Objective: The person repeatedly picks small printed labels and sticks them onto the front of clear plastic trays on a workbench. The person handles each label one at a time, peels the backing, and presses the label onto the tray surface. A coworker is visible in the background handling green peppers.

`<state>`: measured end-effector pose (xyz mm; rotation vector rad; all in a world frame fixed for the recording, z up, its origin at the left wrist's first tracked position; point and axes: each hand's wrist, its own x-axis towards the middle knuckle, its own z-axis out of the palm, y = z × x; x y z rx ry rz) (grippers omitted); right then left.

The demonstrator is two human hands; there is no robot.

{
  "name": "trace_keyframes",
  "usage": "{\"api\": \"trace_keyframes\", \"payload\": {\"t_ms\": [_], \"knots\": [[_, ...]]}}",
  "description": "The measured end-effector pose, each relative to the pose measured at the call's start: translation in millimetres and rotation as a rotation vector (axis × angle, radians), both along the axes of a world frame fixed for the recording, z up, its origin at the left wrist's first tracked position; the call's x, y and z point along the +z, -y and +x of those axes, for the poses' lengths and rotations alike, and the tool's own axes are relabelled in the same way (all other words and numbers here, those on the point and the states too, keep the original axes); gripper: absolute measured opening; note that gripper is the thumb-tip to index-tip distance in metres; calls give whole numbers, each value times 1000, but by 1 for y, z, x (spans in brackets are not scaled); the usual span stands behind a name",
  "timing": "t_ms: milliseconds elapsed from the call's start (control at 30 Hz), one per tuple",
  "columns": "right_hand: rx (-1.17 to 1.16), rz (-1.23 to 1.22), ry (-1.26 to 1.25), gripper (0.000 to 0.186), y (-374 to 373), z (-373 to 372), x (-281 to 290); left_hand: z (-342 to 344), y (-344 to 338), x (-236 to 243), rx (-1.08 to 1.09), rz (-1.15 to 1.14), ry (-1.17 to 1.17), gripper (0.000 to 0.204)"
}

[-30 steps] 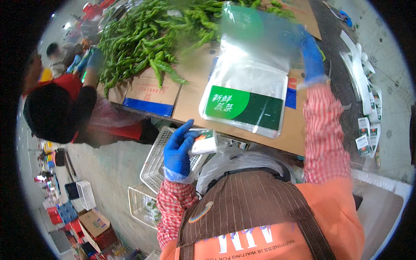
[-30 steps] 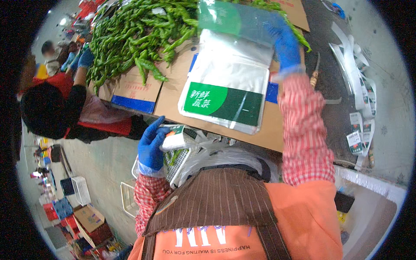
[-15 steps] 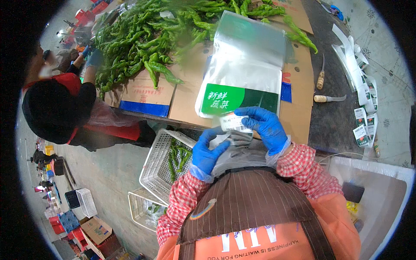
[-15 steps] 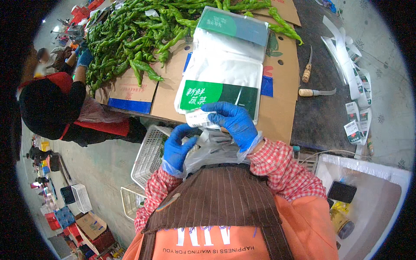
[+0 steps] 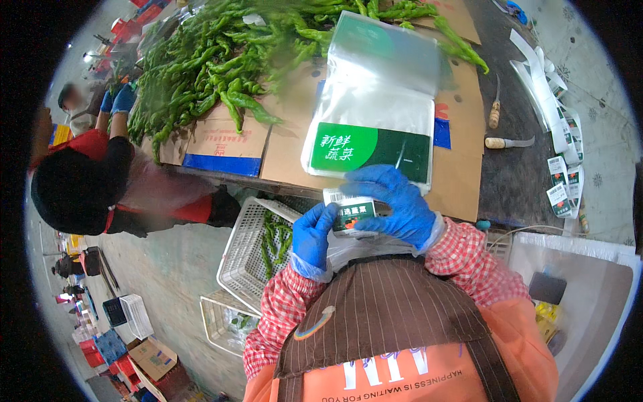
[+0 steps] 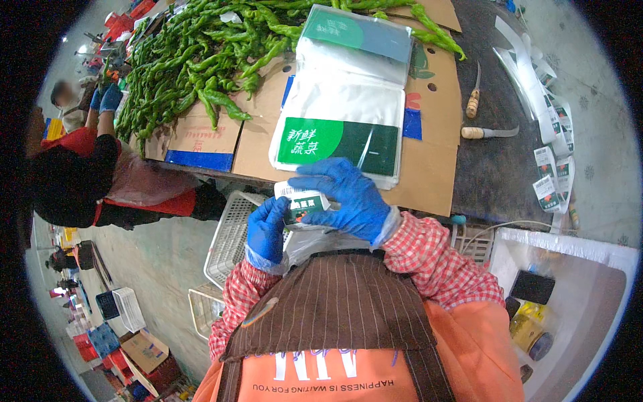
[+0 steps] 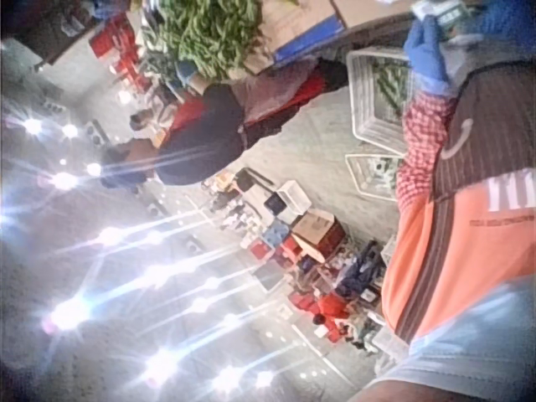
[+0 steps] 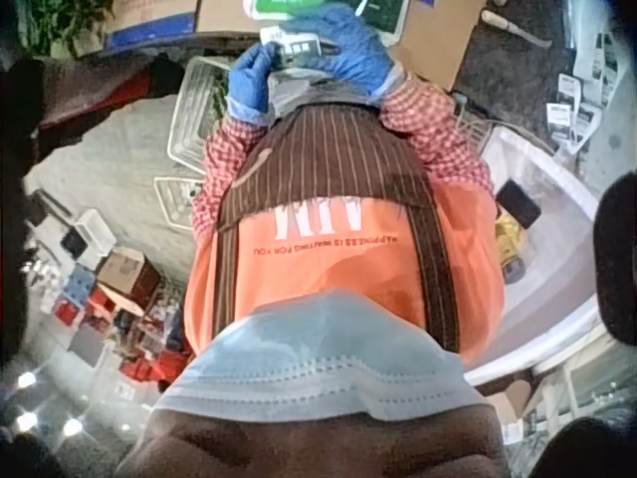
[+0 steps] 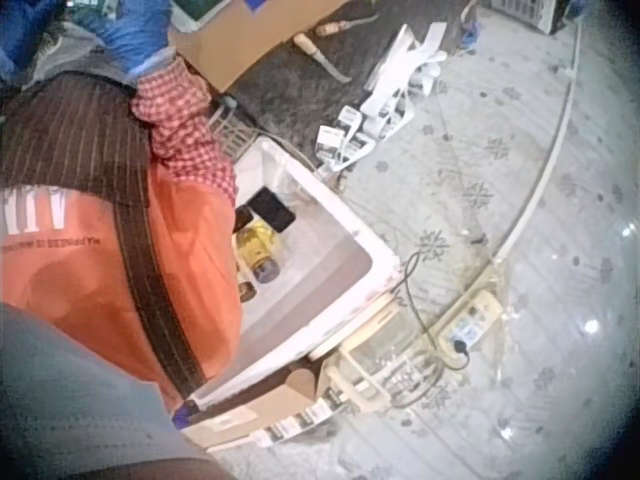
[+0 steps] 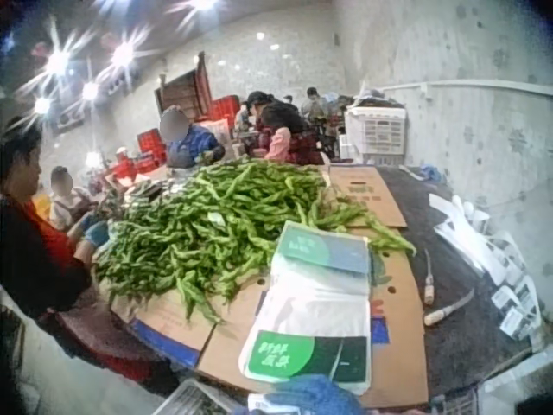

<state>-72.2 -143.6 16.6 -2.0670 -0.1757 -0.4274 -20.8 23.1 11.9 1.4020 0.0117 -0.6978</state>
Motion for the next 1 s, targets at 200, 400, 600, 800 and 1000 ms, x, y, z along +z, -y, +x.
{"api": "trace_keyframes", "payload": {"t_ms": [200, 400, 600, 800, 1000], "knots": [[72, 386, -227, 29, -9, -5, 0, -9, -1, 5, -136, 1, 196, 25], [257, 495, -280, 26, 5, -1, -2, 5, -15, 26, -424, 171, 644, 34], [224, 690, -400, 25, 21, -2, 0, 9, -37, 30, -611, 315, 695, 28], [-528, 1195, -233, 24, 78, -31, -9, 78, -180, 38, 99, 53, 457, 16], [-779, 1182, -80, 27, 97, -65, -9, 125, -304, 141, 670, 835, 759, 42]]}}
